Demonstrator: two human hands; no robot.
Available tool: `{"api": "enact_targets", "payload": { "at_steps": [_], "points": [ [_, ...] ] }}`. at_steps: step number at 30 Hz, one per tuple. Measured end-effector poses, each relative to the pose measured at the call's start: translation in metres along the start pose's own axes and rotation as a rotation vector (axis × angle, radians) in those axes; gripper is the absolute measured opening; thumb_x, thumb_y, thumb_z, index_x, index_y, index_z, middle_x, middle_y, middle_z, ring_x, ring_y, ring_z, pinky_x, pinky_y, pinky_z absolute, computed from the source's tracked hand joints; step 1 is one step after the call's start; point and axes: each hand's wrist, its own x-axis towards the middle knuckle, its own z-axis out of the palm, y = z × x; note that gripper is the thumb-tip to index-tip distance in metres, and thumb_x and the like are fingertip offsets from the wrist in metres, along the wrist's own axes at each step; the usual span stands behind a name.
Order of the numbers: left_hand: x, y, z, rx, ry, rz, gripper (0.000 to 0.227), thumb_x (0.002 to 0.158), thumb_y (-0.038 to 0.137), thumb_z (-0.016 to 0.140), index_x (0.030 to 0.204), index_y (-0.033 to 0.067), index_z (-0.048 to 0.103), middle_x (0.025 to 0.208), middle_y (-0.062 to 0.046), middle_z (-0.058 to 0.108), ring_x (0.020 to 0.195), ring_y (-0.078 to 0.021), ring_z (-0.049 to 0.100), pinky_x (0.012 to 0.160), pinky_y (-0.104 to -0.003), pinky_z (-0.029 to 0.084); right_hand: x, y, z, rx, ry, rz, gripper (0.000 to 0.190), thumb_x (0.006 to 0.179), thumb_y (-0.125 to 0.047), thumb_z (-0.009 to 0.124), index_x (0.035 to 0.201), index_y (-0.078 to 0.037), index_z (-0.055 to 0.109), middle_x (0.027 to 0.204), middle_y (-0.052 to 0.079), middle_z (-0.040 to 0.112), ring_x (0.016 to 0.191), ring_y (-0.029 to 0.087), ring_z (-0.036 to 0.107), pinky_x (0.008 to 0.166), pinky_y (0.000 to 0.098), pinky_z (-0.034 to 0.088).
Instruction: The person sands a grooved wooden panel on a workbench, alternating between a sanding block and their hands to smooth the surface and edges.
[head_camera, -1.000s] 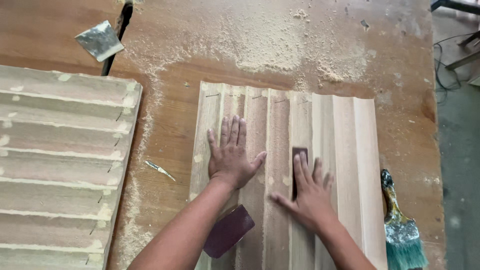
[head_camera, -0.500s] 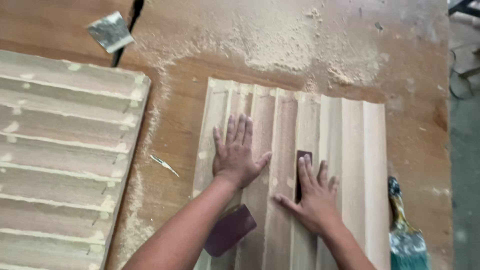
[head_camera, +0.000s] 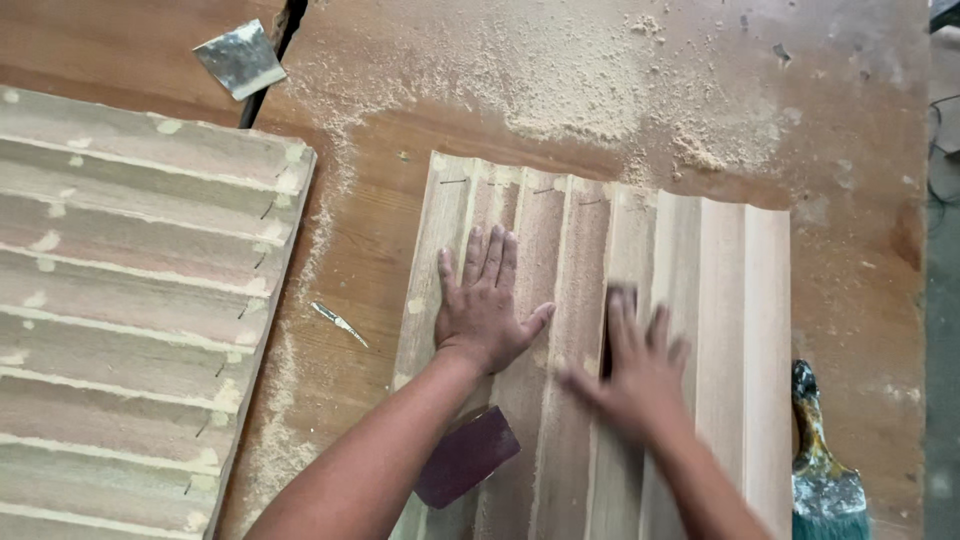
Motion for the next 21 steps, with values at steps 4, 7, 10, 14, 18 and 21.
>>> {"api": "enact_targets", "payload": {
  "at_steps": [4, 7, 10, 14, 18, 21],
  "points": [
    [0.006, 0.007, -0.067, -0.078, -0.388, -0.028, 0.098, 0.093, 0.074, 0.035, 0.163, 0.0082, 0.014, 0.173, -0.012, 0.008, 0.159, -0.0339, -0.002, 0.122, -0.068, 0.0, 0.105, 0.002, -0.038, -0.129, 0.292, -0.128, 0.116, 0.081, -0.086, 0.047, 0.167, -0.014, 0.017, 0.174, 0.006, 0.015, 0.156, 0.047, 0.006, 0.116, 0.0771, 0.017],
    [0.0, 0.001, -0.066, -0.054, -0.356, -0.031, 0.099, 0.092, 0.075, 0.038, 0.163, 0.0085, 0.017, 0.173, -0.011, 0.011, 0.16, -0.0327, 0.001, 0.123, -0.066, 0.002, 0.091, -0.006, -0.034, -0.035, 0.269, -0.138, 0.119, 0.081, -0.087, 0.048, 0.167, -0.013, 0.012, 0.174, 0.007, 0.013, 0.156, 0.045, 0.001, 0.116, 0.0774, 0.015],
    [0.003, 0.004, -0.065, -0.06, -0.356, -0.02, 0.099, 0.093, 0.075, 0.036, 0.163, 0.009, 0.014, 0.173, -0.011, 0.009, 0.159, -0.0325, 0.0, 0.123, -0.066, 0.001, 0.018, 0.008, 0.006, -0.042, 0.246, -0.123, 0.109, 0.083, -0.072, 0.055, 0.166, -0.014, 0.014, 0.174, 0.008, 0.015, 0.156, 0.048, 0.007, 0.116, 0.0766, 0.015],
    [0.009, 0.005, -0.07, -0.046, -0.383, -0.023, 0.097, 0.094, 0.074, 0.033, 0.163, 0.0087, 0.013, 0.173, -0.012, 0.008, 0.159, -0.0324, -0.001, 0.123, -0.066, 0.001, 0.015, 0.01, 0.01, -0.114, 0.099, -0.053, 0.121, 0.076, -0.085, 0.054, 0.167, -0.022, 0.003, 0.175, -0.002, 0.002, 0.156, 0.046, -0.001, 0.119, 0.0725, 0.012],
    [0.003, 0.008, -0.071, -0.057, -0.407, -0.037, 0.097, 0.094, 0.073, 0.036, 0.164, 0.0096, 0.012, 0.173, -0.011, 0.007, 0.159, -0.0324, -0.001, 0.123, -0.066, 0.003, 0.113, -0.004, -0.044, -0.071, 0.306, -0.137, 0.117, 0.082, -0.079, 0.052, 0.167, -0.011, 0.008, 0.175, 0.005, 0.005, 0.155, 0.05, 0.005, 0.117, 0.0771, 0.017],
    [0.004, 0.005, -0.061, -0.031, -0.353, -0.024, 0.1, 0.092, 0.075, 0.037, 0.164, 0.0092, 0.014, 0.173, -0.011, 0.008, 0.159, -0.0315, -0.001, 0.123, -0.066, 0.003, 0.099, -0.005, -0.037, -0.144, 0.344, -0.137, 0.113, 0.084, -0.078, 0.05, 0.166, -0.009, 0.016, 0.174, 0.007, 0.014, 0.155, 0.05, 0.008, 0.115, 0.0778, 0.016]
  ]
}}
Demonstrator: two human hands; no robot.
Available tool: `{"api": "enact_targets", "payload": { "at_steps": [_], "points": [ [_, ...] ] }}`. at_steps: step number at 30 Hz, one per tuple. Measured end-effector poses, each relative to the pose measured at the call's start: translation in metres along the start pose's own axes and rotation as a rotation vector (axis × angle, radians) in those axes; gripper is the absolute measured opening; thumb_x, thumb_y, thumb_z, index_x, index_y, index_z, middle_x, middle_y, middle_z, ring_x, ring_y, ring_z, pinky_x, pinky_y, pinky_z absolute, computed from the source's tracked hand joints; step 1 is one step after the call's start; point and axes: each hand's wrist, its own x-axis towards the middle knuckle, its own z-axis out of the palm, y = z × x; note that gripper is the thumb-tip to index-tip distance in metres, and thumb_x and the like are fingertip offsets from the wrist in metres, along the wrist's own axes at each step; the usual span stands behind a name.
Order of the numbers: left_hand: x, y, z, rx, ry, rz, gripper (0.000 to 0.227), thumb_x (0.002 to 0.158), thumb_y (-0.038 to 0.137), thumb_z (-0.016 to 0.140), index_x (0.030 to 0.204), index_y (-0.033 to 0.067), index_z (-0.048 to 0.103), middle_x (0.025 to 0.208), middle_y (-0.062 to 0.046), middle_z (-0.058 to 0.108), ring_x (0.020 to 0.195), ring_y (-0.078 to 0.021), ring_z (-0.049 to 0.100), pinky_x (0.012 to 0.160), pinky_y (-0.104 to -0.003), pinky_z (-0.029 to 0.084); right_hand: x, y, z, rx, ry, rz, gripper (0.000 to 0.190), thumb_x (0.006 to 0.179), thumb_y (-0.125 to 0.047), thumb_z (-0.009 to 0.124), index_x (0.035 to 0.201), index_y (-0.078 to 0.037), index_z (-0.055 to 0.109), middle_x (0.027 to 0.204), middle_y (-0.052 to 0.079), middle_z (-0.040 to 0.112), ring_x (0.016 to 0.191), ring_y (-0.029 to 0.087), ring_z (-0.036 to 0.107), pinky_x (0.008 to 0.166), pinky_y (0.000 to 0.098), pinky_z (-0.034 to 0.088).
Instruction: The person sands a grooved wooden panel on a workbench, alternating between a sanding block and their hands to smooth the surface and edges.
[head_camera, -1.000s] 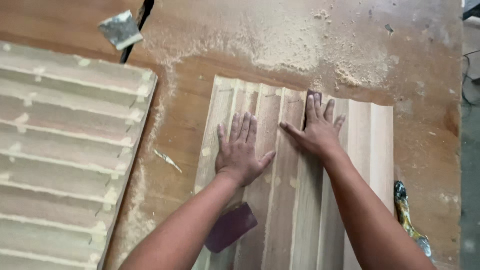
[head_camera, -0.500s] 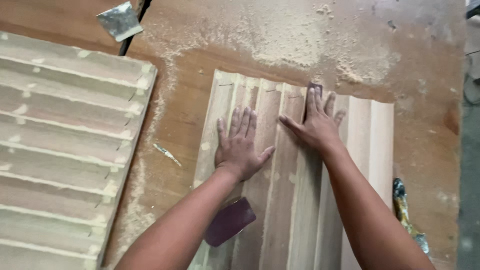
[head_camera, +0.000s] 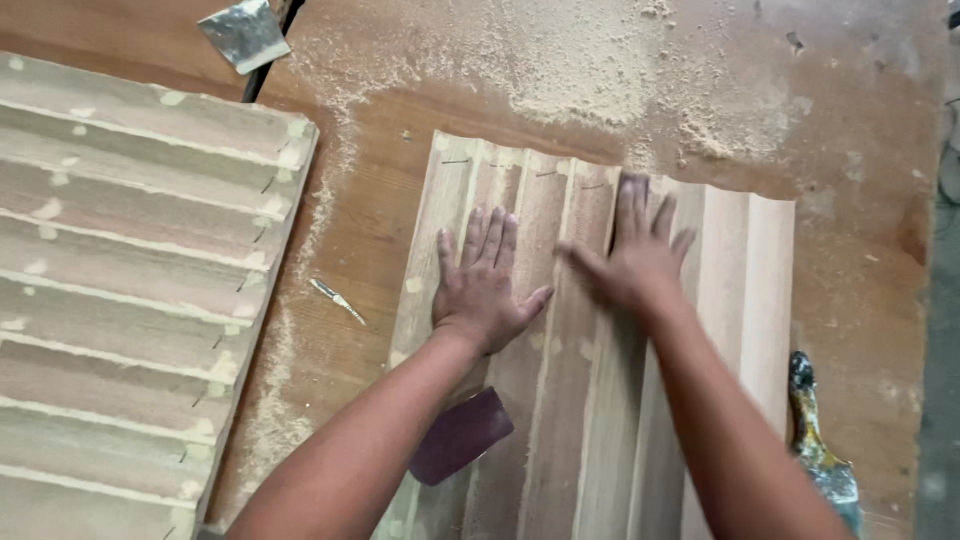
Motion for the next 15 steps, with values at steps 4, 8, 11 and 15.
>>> {"api": "enact_targets", "payload": {
  "at_steps": [4, 8, 11, 15],
  "points": [
    [0.001, -0.002, 0.008, -0.032, 0.06, 0.029, 0.1, 0.092, 0.076, 0.038, 0.163, 0.0083, 0.015, 0.173, -0.012, 0.01, 0.159, -0.0333, 0.001, 0.121, -0.068, 0.005, -0.105, 0.004, 0.022, -0.008, -0.172, 0.041, 0.117, 0.079, -0.079, 0.056, 0.166, -0.015, 0.014, 0.174, 0.003, 0.013, 0.156, 0.048, 0.006, 0.117, 0.0736, 0.018],
    [0.003, -0.004, -0.003, -0.027, 0.012, 0.011, 0.098, 0.093, 0.074, 0.035, 0.163, 0.0084, 0.015, 0.173, -0.012, 0.01, 0.159, -0.0336, 0.001, 0.122, -0.067, 0.003, -0.071, 0.001, 0.014, 0.051, -0.195, 0.047, 0.119, 0.079, -0.091, 0.047, 0.166, -0.017, 0.014, 0.174, 0.002, 0.013, 0.156, 0.047, 0.003, 0.116, 0.0758, 0.013],
    [0.011, -0.002, -0.002, -0.034, 0.031, 0.002, 0.099, 0.093, 0.075, 0.037, 0.163, 0.0084, 0.015, 0.173, -0.012, 0.011, 0.159, -0.0335, 0.001, 0.122, -0.067, 0.002, 0.01, 0.006, -0.001, 0.06, -0.063, 0.011, 0.117, 0.08, -0.088, 0.049, 0.166, -0.015, 0.019, 0.173, 0.004, 0.016, 0.155, 0.047, 0.009, 0.115, 0.0774, 0.019],
    [0.014, 0.0, -0.003, -0.028, 0.07, -0.006, 0.1, 0.093, 0.075, 0.04, 0.163, 0.0081, 0.018, 0.172, -0.013, 0.015, 0.159, -0.0339, 0.005, 0.122, -0.068, 0.005, 0.007, 0.012, 0.0, 0.059, -0.009, -0.023, 0.112, 0.085, -0.083, 0.05, 0.166, -0.012, 0.021, 0.172, 0.009, 0.023, 0.155, 0.048, 0.008, 0.113, 0.0797, 0.017]
  ]
}}
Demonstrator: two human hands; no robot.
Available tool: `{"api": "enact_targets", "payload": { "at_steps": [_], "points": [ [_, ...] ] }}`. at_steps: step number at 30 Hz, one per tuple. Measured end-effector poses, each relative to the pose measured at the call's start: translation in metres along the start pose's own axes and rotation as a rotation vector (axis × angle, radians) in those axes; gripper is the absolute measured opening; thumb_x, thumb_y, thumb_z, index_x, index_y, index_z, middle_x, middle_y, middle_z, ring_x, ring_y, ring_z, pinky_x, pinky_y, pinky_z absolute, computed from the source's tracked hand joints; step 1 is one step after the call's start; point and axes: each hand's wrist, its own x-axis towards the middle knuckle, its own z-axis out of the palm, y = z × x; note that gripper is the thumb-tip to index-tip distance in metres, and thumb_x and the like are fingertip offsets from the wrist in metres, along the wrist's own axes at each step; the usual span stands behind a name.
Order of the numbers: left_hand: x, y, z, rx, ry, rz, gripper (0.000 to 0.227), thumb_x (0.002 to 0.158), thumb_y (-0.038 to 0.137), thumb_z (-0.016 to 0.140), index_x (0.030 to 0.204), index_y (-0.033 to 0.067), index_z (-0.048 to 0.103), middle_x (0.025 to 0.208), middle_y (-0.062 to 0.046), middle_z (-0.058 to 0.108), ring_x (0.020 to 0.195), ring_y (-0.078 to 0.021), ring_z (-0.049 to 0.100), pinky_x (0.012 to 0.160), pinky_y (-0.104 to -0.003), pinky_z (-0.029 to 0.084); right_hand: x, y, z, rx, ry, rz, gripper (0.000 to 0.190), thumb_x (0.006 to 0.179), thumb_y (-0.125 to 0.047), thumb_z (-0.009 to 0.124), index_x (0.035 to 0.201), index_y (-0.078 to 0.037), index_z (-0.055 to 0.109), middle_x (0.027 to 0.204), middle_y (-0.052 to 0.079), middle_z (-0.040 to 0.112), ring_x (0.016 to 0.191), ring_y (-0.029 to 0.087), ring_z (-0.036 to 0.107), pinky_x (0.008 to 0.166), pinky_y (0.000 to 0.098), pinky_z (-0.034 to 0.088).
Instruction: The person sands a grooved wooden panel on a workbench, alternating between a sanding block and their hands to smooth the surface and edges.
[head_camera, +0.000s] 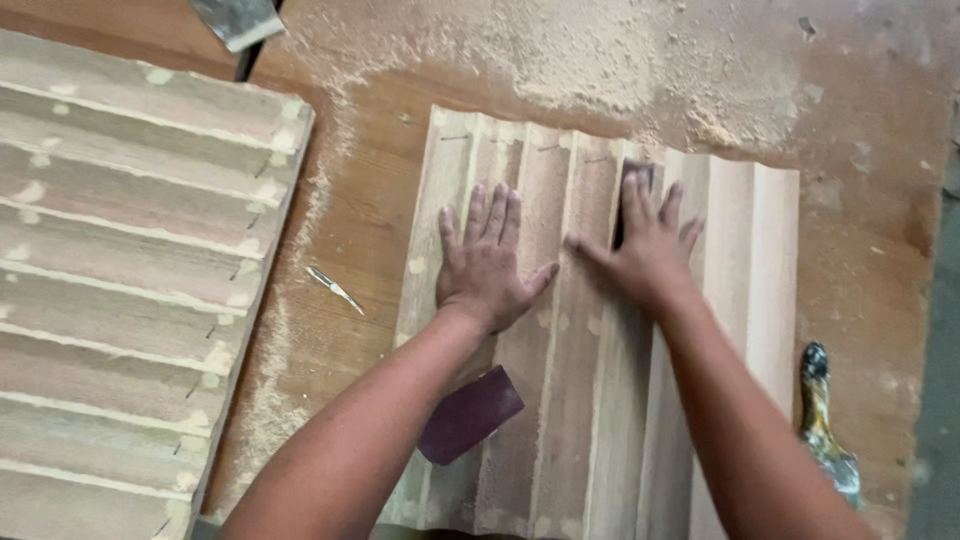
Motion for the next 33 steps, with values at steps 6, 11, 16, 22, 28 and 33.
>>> {"api": "enact_targets", "payload": {
  "at_steps": [6, 11, 16, 22, 28, 33],
  "points": [
    [0.012, -0.008, 0.051, 0.034, 0.26, -0.012, 0.103, 0.088, 0.079, 0.038, 0.162, 0.01, 0.018, 0.171, -0.01, 0.014, 0.157, -0.0303, 0.008, 0.121, -0.066, -0.003, -0.126, 0.009, 0.046, -0.003, -0.257, 0.078, 0.12, 0.076, -0.086, 0.049, 0.165, -0.027, -0.006, 0.173, -0.005, -0.004, 0.155, 0.037, -0.022, 0.118, 0.0663, -0.011],
    [0.001, -0.002, -0.007, 0.026, -0.074, -0.016, 0.098, 0.095, 0.075, 0.032, 0.164, 0.0081, 0.011, 0.173, -0.012, 0.007, 0.16, -0.0336, -0.001, 0.122, -0.067, 0.001, 0.011, -0.001, 0.001, -0.005, -0.035, -0.007, 0.117, 0.078, -0.084, 0.056, 0.166, -0.016, 0.02, 0.172, 0.004, 0.02, 0.155, 0.048, 0.011, 0.113, 0.0779, 0.021],
    [0.001, -0.002, -0.002, -0.008, -0.022, 0.012, 0.098, 0.095, 0.074, 0.037, 0.164, 0.0075, 0.016, 0.173, -0.013, 0.012, 0.159, -0.035, 0.002, 0.122, -0.067, 0.003, -0.048, -0.004, 0.005, 0.053, -0.005, -0.026, 0.12, 0.076, -0.08, 0.062, 0.166, -0.015, 0.017, 0.173, 0.007, 0.019, 0.155, 0.049, 0.008, 0.112, 0.0807, 0.017],
    [0.002, -0.005, 0.001, -0.02, -0.025, 0.003, 0.101, 0.092, 0.075, 0.043, 0.163, 0.0072, 0.018, 0.172, -0.013, 0.013, 0.159, -0.0351, 0.003, 0.121, -0.069, 0.002, -0.079, 0.0, 0.018, 0.036, -0.126, -0.023, 0.128, 0.068, -0.079, 0.074, 0.165, -0.016, 0.019, 0.17, 0.007, 0.025, 0.153, 0.053, 0.012, 0.112, 0.0799, 0.02],
    [0.0, -0.002, 0.006, -0.017, -0.012, 0.003, 0.098, 0.096, 0.074, 0.036, 0.163, 0.0059, 0.017, 0.173, -0.014, 0.012, 0.159, -0.0354, 0.002, 0.122, -0.068, 0.002, 0.025, 0.006, 0.002, 0.075, -0.015, -0.02, 0.12, 0.079, -0.083, 0.056, 0.167, -0.012, 0.016, 0.174, 0.005, 0.013, 0.156, 0.041, -0.004, 0.115, 0.0778, 0.014],
    [0.004, -0.005, 0.013, -0.014, 0.031, 0.025, 0.101, 0.093, 0.077, 0.04, 0.163, 0.0062, 0.019, 0.172, -0.015, 0.016, 0.159, -0.0363, 0.004, 0.121, -0.069, 0.002, -0.102, 0.003, 0.024, 0.127, -0.165, 0.041, 0.123, 0.072, -0.085, 0.063, 0.166, -0.023, 0.013, 0.174, -0.003, 0.01, 0.157, 0.038, -0.006, 0.118, 0.072, 0.002]
  ]
}}
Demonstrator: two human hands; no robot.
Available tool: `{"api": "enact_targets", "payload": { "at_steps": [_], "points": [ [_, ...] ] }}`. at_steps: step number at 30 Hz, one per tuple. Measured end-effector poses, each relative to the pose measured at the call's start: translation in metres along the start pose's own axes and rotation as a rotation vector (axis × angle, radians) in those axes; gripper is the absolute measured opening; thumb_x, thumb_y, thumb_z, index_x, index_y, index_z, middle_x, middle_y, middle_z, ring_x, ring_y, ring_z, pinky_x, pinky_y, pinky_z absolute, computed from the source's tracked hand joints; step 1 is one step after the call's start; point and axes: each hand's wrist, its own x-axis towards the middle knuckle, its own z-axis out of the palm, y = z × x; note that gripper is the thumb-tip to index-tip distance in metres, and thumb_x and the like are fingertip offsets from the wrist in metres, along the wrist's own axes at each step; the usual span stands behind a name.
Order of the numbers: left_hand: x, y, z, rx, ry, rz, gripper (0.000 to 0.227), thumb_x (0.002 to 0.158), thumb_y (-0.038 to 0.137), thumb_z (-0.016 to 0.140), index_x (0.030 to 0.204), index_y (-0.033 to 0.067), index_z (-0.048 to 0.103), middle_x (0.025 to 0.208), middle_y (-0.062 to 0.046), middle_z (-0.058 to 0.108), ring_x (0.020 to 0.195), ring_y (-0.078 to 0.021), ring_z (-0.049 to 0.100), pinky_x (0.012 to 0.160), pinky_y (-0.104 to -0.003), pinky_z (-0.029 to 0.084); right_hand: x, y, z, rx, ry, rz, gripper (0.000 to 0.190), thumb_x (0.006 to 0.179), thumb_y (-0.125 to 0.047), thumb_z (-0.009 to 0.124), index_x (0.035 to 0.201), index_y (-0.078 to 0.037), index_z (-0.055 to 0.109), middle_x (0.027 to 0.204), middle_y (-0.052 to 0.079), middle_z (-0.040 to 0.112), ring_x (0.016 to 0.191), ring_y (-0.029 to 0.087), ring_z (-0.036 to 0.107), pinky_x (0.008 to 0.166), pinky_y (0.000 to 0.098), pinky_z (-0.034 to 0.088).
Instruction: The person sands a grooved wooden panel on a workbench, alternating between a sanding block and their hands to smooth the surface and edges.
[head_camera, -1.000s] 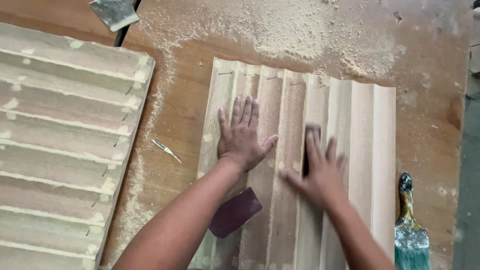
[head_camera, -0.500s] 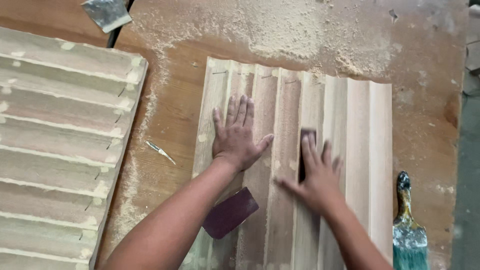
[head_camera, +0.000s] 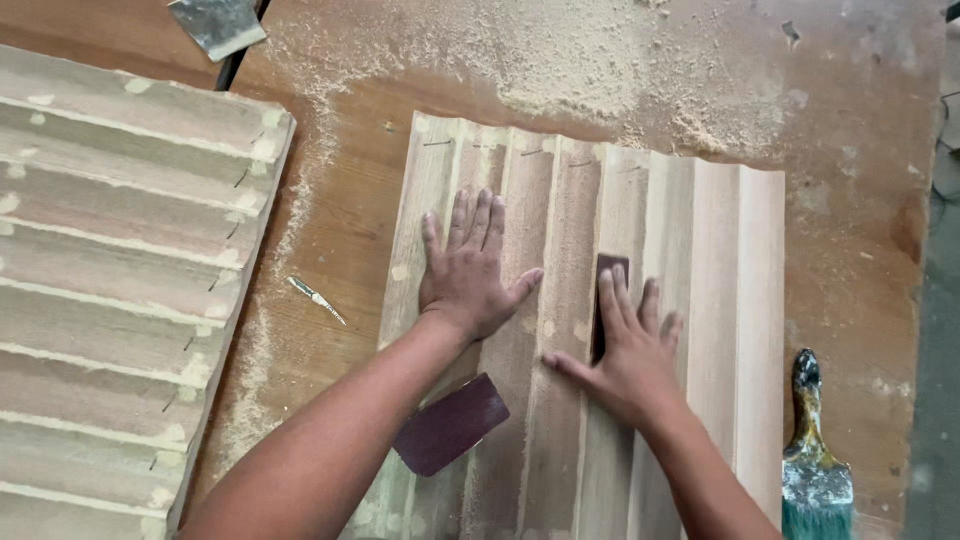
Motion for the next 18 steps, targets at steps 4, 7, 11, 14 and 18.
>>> {"api": "enact_targets", "payload": {
  "at_steps": [4, 7, 11, 14, 18],
  "points": [
    [0.0, 0.002, 0.002, -0.008, 0.012, -0.01, 0.101, 0.092, 0.076, 0.042, 0.162, 0.0069, 0.02, 0.171, -0.015, 0.016, 0.159, -0.0362, 0.005, 0.121, -0.069, 0.004, 0.063, -0.009, -0.03, -0.141, 0.093, -0.066, 0.12, 0.074, -0.08, 0.064, 0.165, -0.014, 0.022, 0.172, 0.008, 0.023, 0.155, 0.049, 0.012, 0.113, 0.0783, 0.019],
    [-0.001, 0.005, -0.004, -0.015, -0.021, -0.026, 0.1, 0.093, 0.076, 0.038, 0.163, 0.0069, 0.018, 0.172, -0.014, 0.014, 0.159, -0.0354, 0.004, 0.122, -0.069, 0.004, 0.117, -0.012, -0.053, -0.13, 0.167, -0.104, 0.122, 0.077, -0.089, 0.053, 0.166, -0.012, 0.02, 0.172, 0.007, 0.02, 0.154, 0.048, 0.012, 0.114, 0.079, 0.017],
    [-0.006, 0.004, -0.004, -0.003, -0.029, -0.019, 0.099, 0.095, 0.075, 0.038, 0.163, 0.0068, 0.017, 0.172, -0.014, 0.013, 0.159, -0.0349, 0.003, 0.122, -0.068, 0.004, 0.039, -0.024, -0.04, -0.105, 0.053, -0.033, 0.117, 0.08, -0.079, 0.057, 0.166, -0.012, 0.015, 0.174, 0.006, 0.014, 0.156, 0.046, 0.004, 0.117, 0.0752, 0.013],
    [0.003, -0.002, 0.019, 0.004, 0.072, -0.012, 0.101, 0.092, 0.076, 0.039, 0.163, 0.008, 0.017, 0.172, -0.012, 0.012, 0.158, -0.0329, 0.002, 0.121, -0.067, -0.001, -0.051, -0.012, 0.005, -0.099, -0.12, 0.029, 0.123, 0.077, -0.086, 0.049, 0.164, -0.019, -0.005, 0.172, 0.001, -0.007, 0.153, 0.038, -0.015, 0.119, 0.0665, -0.003],
    [0.009, -0.004, 0.036, 0.009, 0.21, -0.01, 0.104, 0.088, 0.077, 0.042, 0.162, 0.0082, 0.019, 0.171, -0.012, 0.015, 0.158, -0.0311, 0.005, 0.12, -0.066, -0.003, -0.023, -0.025, -0.017, -0.124, -0.245, 0.113, 0.124, 0.08, -0.08, 0.055, 0.162, -0.028, -0.023, 0.171, -0.006, -0.026, 0.154, 0.036, -0.025, 0.121, 0.061, -0.014]
  ]
}}
